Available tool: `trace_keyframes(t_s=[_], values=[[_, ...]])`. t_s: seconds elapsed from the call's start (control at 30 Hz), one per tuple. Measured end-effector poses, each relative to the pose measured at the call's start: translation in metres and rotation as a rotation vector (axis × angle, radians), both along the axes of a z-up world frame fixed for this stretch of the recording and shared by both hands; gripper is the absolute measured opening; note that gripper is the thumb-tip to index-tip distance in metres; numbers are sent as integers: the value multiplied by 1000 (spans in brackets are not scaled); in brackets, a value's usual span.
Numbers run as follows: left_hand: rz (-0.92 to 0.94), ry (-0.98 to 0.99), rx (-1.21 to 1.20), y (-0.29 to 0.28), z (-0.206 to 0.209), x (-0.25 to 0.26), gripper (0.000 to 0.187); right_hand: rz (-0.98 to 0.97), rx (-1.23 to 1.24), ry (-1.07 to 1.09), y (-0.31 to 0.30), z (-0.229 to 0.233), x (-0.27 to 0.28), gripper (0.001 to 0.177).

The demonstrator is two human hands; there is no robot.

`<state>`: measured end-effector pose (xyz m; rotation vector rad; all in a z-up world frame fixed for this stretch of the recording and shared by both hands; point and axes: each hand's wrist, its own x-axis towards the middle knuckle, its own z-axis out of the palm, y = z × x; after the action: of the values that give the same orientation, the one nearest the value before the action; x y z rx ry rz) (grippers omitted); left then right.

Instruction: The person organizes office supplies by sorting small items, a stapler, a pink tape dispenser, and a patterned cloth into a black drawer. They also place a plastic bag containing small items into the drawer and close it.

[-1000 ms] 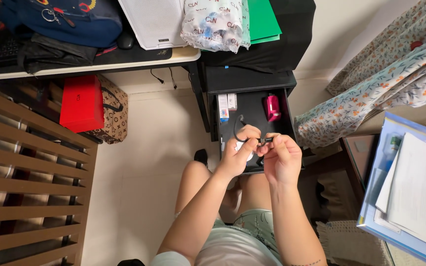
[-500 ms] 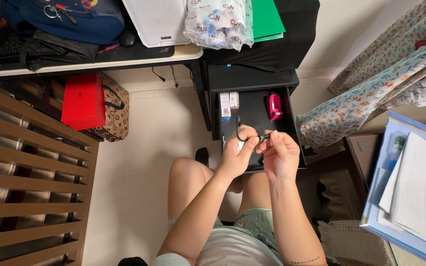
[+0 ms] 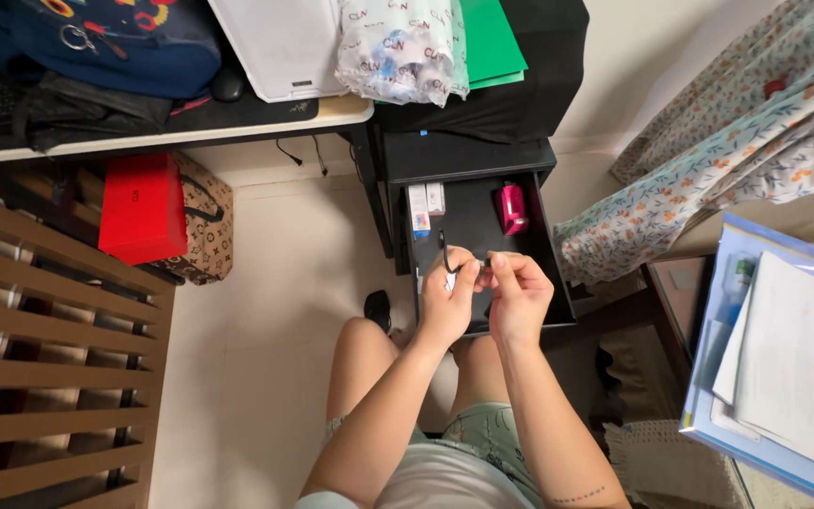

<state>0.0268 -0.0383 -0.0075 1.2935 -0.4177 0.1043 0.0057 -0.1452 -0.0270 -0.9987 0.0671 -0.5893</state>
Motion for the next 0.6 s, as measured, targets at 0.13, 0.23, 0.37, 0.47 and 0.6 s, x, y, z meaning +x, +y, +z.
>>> trace_keyframes(t_s=[0.13,0.23,0.37,0.47,0.6], values=[[20,1,93,5,-2,3,19,144,125,64,-7,-5,4,13],[-129,72,4,11,0,12,16,241,214,49,-11,-4,3,17],[8,-113,151,15,6,5,16,95,87,46,-7,-4,0,15],[-63,-24,81,14,13,2,16,98,98,19,-9,-6,-3,15],[-22,-106,135,15,19,-1,15,153,221,-2,-11,-6,0,16]])
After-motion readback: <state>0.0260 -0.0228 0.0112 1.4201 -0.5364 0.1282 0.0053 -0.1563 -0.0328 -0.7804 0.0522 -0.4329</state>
